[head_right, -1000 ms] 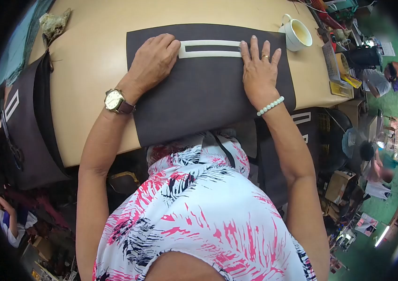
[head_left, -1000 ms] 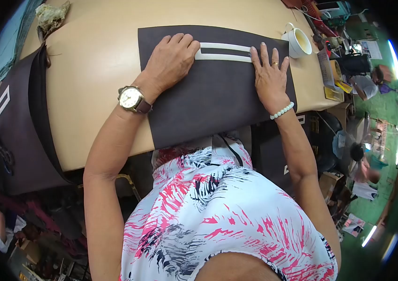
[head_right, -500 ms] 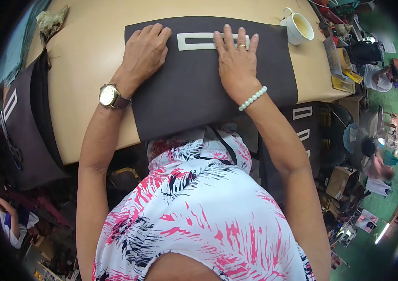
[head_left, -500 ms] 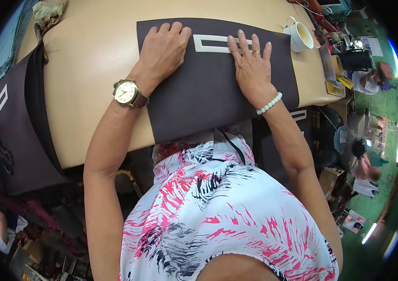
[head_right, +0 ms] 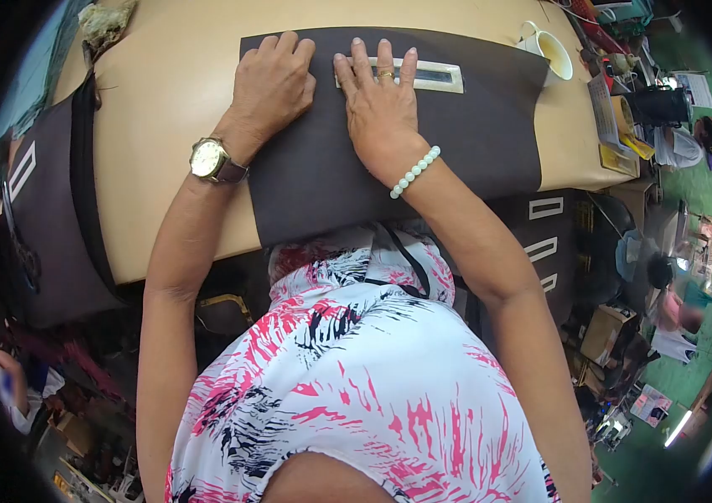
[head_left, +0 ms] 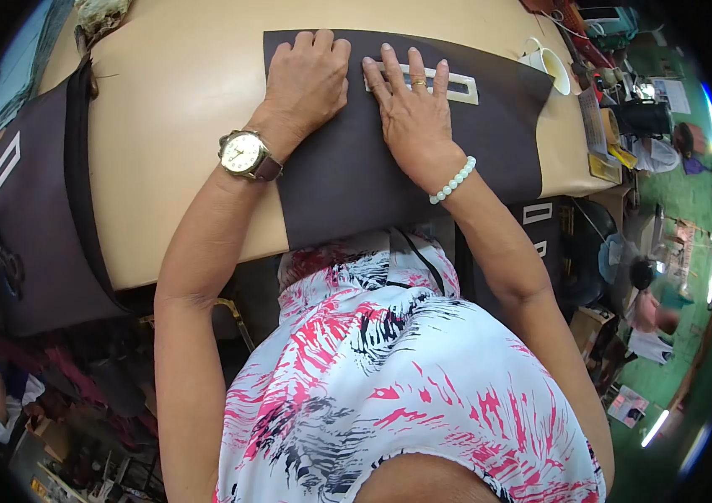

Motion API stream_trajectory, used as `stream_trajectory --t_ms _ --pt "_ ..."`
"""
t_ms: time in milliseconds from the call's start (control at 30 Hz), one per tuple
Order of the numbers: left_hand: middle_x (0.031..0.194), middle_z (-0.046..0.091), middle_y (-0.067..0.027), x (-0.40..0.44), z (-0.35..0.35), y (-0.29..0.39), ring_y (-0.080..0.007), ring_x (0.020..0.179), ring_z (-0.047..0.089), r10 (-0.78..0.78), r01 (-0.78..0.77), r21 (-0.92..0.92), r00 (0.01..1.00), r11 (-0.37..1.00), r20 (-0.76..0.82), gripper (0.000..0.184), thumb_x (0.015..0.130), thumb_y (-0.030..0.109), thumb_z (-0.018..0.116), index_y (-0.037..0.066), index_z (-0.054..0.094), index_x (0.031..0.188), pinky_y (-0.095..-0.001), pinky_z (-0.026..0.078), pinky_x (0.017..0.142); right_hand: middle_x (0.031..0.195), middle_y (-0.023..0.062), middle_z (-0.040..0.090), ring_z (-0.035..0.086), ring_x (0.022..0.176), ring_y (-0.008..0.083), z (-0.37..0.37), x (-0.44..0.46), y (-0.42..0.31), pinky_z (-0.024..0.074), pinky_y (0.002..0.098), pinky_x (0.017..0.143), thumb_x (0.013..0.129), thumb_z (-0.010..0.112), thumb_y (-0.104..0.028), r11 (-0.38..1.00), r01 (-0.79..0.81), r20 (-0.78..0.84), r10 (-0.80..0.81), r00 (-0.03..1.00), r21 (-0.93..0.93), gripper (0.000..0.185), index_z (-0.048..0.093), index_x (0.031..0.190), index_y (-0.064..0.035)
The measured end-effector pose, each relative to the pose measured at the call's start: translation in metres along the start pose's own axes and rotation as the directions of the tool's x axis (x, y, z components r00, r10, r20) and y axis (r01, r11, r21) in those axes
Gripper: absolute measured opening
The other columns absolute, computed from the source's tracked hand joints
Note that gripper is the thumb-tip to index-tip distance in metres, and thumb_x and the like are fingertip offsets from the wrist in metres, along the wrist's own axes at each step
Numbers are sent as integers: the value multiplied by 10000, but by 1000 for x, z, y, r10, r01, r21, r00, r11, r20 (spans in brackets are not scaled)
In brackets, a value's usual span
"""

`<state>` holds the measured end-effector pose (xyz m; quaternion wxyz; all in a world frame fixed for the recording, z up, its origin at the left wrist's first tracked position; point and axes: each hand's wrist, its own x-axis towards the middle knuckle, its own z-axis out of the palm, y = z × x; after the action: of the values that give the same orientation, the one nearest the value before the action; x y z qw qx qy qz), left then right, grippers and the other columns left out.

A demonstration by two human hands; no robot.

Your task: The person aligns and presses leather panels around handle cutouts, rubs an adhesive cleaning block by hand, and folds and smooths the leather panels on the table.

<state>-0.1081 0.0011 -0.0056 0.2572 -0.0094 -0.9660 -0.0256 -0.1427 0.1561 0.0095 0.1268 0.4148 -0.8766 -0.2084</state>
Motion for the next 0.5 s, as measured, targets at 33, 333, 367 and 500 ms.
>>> stream_trajectory --t_ms 33,333,367,500 --pt "836 534 -75 0 0 0 -224 799 567 0 0 3 1000 1000 4 168 693 144 604 59 544 825 -348 483 638 1441 83 293 267 1322 331 -1 0 -1 136 567 1069 893 439 -214 1000 7 2 -7 1000 6 516 327 1392 -141" --pt "829 531 -68 1 -2 0 -222 795 561 2 -2 9 1000 1000 22 146 707 133 590 59 535 821 -352 478 644 1454 185 235 209 1337 396 3 -16 50 143 582 1058 761 446 15 714 191 -173 -100 980 674 654 334 1391 -121" --pt "823 528 -66 0 -4 1 -223 791 559 6 -6 2 999 1000 33 137 711 125 584 58 533 818 -353 477 645 1454 199 231 202 1338 399 6 -26 61 146 574 1061 744 441 33 665 210 -273 -10 962 716 669 339 1389 -115" --pt "960 572 -134 -1 -27 -2 -287 905 560 -57 77 -95 979 993 194 249 780 168 584 18 565 979 -380 473 752 1409 229 312 278 1315 364 28 -89 116 216 426 1074 802 503 -50 629 -169 -230 502 833 759 597 315 1364 24"
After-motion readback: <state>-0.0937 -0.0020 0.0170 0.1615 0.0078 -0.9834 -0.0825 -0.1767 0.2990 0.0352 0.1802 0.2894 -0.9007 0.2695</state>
